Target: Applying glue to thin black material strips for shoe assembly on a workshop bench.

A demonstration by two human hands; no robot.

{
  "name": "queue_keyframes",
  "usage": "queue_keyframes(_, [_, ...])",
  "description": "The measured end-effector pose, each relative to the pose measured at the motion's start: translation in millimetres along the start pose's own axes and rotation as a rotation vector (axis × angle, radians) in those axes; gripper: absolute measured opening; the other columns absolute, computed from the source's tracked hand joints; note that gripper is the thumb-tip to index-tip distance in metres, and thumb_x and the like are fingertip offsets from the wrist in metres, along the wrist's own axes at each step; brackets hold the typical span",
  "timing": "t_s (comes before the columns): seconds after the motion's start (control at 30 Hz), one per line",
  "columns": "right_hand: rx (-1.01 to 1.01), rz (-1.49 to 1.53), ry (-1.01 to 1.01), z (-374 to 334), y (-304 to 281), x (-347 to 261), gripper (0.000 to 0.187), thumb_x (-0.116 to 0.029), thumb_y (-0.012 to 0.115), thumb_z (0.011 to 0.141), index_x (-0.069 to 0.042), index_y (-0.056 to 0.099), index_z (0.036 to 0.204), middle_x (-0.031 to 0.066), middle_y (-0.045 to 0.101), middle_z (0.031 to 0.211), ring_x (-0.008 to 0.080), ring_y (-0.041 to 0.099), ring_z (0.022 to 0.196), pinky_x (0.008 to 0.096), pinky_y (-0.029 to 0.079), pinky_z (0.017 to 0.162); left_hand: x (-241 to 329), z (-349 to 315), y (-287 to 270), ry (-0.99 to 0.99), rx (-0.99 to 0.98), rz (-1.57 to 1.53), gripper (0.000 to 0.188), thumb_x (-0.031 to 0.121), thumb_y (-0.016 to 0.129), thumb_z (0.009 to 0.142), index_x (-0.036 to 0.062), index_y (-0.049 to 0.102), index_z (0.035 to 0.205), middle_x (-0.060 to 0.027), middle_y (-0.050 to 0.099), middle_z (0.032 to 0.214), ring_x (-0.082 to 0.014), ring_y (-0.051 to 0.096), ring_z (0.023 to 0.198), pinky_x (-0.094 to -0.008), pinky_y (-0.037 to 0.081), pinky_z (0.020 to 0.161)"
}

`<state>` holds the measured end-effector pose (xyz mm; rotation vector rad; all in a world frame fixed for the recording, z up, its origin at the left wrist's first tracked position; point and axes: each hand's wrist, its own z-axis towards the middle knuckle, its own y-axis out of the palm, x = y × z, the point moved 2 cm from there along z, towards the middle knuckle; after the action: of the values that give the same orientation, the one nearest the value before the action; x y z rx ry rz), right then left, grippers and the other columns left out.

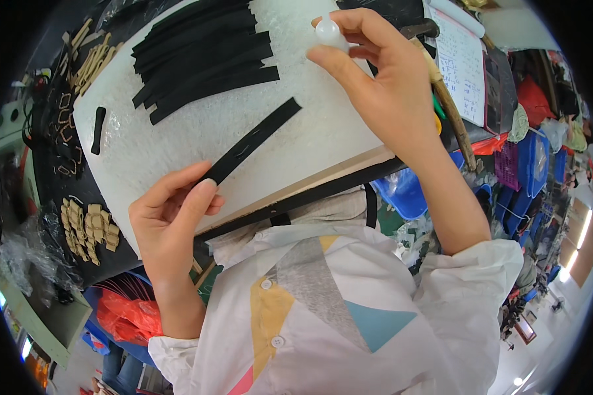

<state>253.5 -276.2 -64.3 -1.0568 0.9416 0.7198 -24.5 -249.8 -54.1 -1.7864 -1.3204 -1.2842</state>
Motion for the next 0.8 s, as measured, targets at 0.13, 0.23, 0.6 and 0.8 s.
queue_keyframes(0.13, [0.125,-0.289,-0.125,6.7,5.5,6.2,0.034,-0.006,0.071,0.092,0.0,0.062,0.124,0.0052,0.068,0.112,0.0102,0.064,0.098,0.0215,0.048,0.083,-0.9,0.0,-12.7,0.018,-0.028,-0.15,0.021,-0.002,0.071,0.089,-0.0081,0.069,0.109,-0.0135,0.071,0.088,-0.0144,0.069,0.075,-0.0239,0.055,0.068])
queue_keyframes(0.23, [0.21,-0.146,0.038,-14.0,4.8,-14.7,0.032,-0.009,0.072,0.092,0.001,0.064,0.121,0.006,0.07,0.105,0.0101,0.064,0.086,0.0219,0.051,0.074,-1.0,-0.7,-17.2,0.04,-0.043,-0.343,0.021,-0.001,0.07,0.09,-0.0071,0.069,0.109,-0.0128,0.072,0.088,-0.0131,0.068,0.073,-0.0239,0.055,0.067])
queue_keyframes(0.6, [0.04,-0.332,-0.192,-43.8,45.8,-50.8,0.024,0.004,0.075,0.077,-0.002,0.073,0.1,0.0099,0.067,0.078,0.0179,0.064,0.063,0.0264,0.05,0.052,-2.4,-9.6,10.2,0.629,0.313,0.754,0.027,-0.01,0.073,0.076,-0.0023,0.069,0.101,-0.0093,0.064,0.077,-0.0173,0.059,0.065,-0.0296,0.046,0.059])
queue_keyframes(0.8, [-0.033,-0.307,-0.49,-55.8,60.8,-32.9,0.035,0.0,0.078,0.07,0.003,0.071,0.104,0.0094,0.065,0.085,0.0213,0.062,0.067,0.0279,0.05,0.053,-13.9,2.3,20.2,0.822,0.195,0.76,0.032,-0.011,0.077,0.071,0.0018,0.074,0.1,-0.0103,0.067,0.089,-0.0237,0.061,0.073,-0.0321,0.049,0.062])
